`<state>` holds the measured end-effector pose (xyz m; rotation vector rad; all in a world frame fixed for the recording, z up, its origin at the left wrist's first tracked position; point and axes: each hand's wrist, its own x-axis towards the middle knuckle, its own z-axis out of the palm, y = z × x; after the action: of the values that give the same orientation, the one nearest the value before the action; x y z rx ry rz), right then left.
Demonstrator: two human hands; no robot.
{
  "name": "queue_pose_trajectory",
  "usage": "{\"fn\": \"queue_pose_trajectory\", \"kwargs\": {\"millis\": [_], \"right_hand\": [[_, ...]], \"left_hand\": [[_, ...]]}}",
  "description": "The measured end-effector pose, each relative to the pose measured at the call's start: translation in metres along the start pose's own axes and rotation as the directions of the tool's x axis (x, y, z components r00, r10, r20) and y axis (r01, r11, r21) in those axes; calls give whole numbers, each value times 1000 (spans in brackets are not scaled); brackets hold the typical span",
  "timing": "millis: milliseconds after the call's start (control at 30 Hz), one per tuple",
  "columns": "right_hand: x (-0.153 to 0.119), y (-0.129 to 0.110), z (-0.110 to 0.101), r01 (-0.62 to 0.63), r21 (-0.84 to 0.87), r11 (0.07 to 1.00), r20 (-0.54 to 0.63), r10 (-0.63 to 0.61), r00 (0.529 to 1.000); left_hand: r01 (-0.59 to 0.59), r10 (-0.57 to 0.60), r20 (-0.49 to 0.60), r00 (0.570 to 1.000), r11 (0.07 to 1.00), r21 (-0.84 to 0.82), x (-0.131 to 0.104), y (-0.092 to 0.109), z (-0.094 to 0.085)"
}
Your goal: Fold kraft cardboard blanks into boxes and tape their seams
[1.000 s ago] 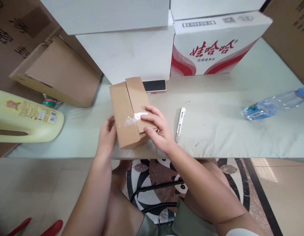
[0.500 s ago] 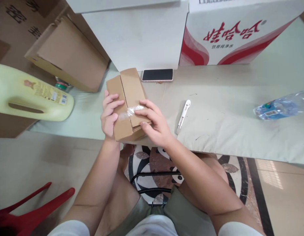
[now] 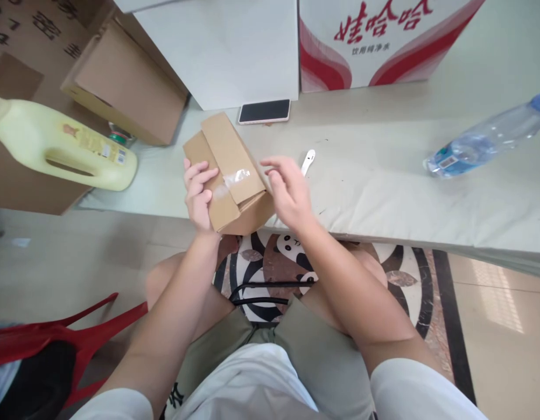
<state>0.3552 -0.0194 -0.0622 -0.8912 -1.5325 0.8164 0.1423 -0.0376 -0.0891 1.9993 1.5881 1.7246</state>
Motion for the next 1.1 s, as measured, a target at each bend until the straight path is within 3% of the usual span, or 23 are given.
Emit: {"fn": "queue_pose_trajectory", "kwargs": {"millis": [67,167,233,300,500,600,700,767,867,967,1100], "right_hand": [[3,9,-18,-155,-196,968,-40,150,988],[7,24,-37,-339,-507,792,-30,378,925],[7,32,-43,-345,-646,681,29,474,880],[7,36,-44,-298,-721,626,84,506,858],[13,37,-43,-269,-796,542,66,520,852],[23,40,-49,-390,-700,599,-15,534,846],[32,37,-60,-472,-420,775,-163,447,880],[35,26,-70,-359,-215,908,-293,290,911],[35,-10,-79,-62,-17,998,-442,48,896],[30,-51,-80,102,87,991,-420,-57,906],[22,-73,-73,115,147,982,-267,-73,961]], "left_hand": [[4,-5,5,1000,1000,18,-3,5,5],[2,-3,30,1000,1000,16,-7,11,10],[5,-6,44,999,1000,22,-10,15,13],[15,-17,61,998,999,37,-12,18,14],[43,-48,95,994,998,56,-16,26,12],[39,-45,87,995,996,80,-15,32,12],[17,-24,58,998,993,114,-14,44,20],[16,-24,51,998,990,141,-13,58,29],[61,-80,87,993,977,205,-12,84,45],[80,-112,117,987,964,252,-6,105,55],[41,-103,211,972,960,279,3,113,56]]}}
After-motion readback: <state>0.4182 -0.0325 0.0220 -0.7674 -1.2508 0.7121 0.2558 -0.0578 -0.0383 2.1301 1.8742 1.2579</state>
